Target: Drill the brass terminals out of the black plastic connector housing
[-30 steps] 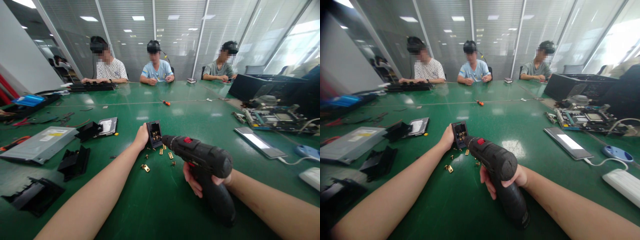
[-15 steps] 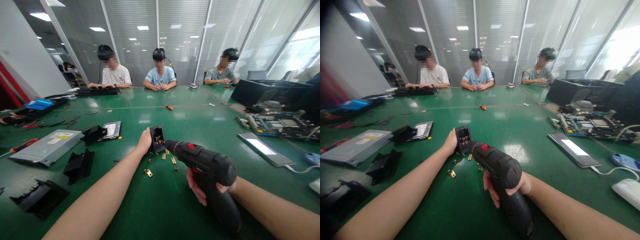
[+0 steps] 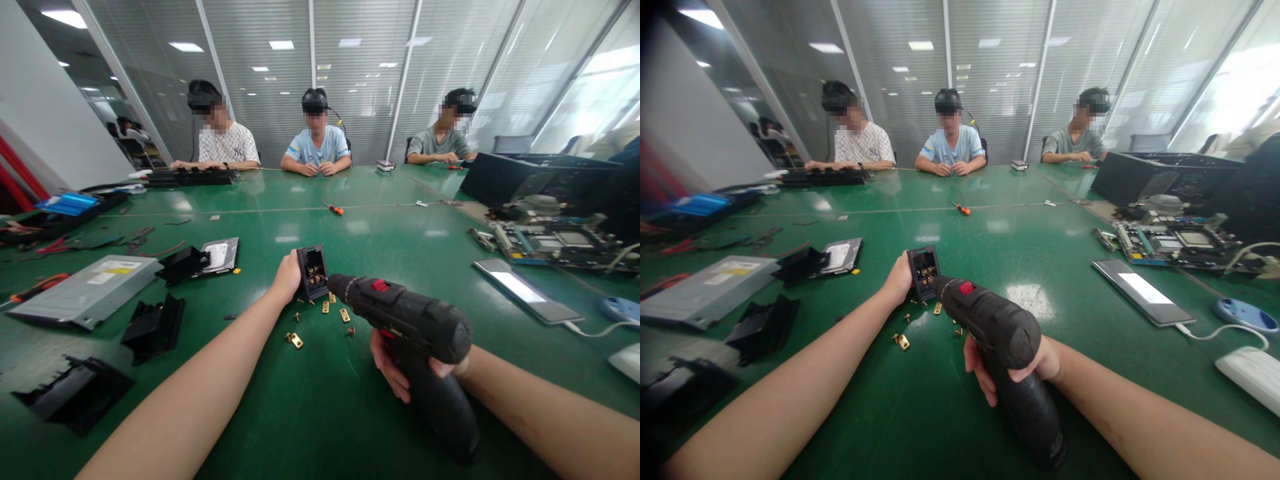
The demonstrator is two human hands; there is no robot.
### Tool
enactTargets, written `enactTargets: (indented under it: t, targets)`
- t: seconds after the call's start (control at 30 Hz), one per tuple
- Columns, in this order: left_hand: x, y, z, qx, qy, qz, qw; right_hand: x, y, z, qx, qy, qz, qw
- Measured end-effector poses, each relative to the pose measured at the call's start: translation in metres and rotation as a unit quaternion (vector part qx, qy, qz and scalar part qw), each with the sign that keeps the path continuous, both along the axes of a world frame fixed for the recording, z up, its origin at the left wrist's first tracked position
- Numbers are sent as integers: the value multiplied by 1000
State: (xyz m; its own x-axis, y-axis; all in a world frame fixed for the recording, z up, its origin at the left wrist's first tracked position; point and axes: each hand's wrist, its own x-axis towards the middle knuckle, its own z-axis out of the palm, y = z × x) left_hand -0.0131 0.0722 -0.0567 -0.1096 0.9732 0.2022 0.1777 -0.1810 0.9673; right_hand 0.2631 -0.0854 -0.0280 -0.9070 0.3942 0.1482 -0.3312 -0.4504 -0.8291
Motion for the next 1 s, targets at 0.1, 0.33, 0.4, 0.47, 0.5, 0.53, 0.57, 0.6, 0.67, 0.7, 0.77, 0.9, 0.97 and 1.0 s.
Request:
enactTargets:
  t: [0.1,0.33,0.4,0.47,0.5,0.53,0.57,0.6,0.67,0.7,0.77,0.9,0.97,1.0]
  targets:
    - [0,0,0,3,19,11,1000,0,-1,-1,0,5,-7,1000]
    - [0,2,-2,2,23,11,1000,-1,2,-4,5,9,9,1000]
    - [-1,3,-3,7,34,18,999,-1,3,-5,7,12,17,1000]
    - [-1,4,-4,13,49,30,998,-1,4,-7,9,14,22,1000]
    - [0,4,-5,14,55,34,998,-1,5,-8,11,14,26,1000]
    - [0,5,-5,13,59,36,997,-1,6,-8,12,14,30,999]
    - [0,5,-5,11,62,37,997,-1,7,-9,14,13,36,999]
    - [0,5,-5,8,63,37,997,-1,8,-9,15,12,41,999]
    - [0,4,-5,5,54,37,998,-1,9,-8,17,11,50,999]
    - [0,4,-5,5,47,35,998,-1,9,-6,18,10,50,999]
    - [1,3,-4,2,29,25,999,0,7,-4,16,6,42,999]
    - [1,2,-3,-3,12,11,1000,0,1,2,10,3,12,1000]
    - [2,2,-3,-7,8,11,1000,0,1,2,10,4,12,1000]
    - [2,2,-3,-8,8,12,1000,0,1,2,11,5,16,1000]
